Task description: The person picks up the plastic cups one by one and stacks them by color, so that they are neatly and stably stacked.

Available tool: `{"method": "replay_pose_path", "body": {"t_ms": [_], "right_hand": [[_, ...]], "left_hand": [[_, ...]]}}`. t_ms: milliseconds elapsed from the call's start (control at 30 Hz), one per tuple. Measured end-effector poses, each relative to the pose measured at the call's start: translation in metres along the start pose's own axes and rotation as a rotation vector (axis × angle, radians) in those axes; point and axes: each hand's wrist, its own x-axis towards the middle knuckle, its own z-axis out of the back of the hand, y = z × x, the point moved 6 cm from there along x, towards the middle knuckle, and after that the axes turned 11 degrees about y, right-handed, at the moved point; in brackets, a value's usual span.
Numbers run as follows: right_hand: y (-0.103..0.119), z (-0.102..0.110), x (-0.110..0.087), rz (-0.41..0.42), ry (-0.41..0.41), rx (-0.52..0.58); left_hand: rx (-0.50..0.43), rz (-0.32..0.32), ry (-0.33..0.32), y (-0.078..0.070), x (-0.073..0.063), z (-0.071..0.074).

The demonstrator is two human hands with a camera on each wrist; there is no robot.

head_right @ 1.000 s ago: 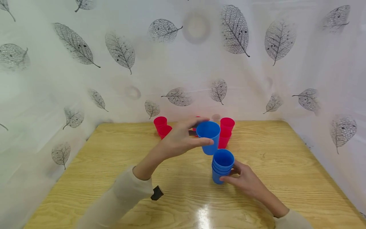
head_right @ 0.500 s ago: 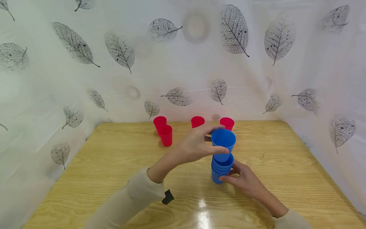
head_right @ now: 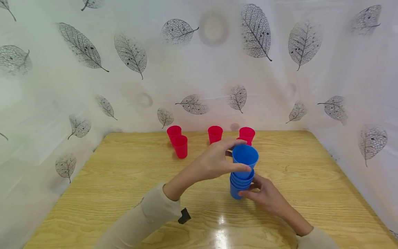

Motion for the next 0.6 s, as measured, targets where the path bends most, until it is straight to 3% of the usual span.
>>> {"method": "replay_pose_path", "body": {"t_ms": [600], "right_hand": [[-0.0006,0.0009,-0.0013,-0.004,0.001,0.008]], "left_hand": [[0.025,0.003,0.028,0.0035,-0.0020,-0.0086]]}}
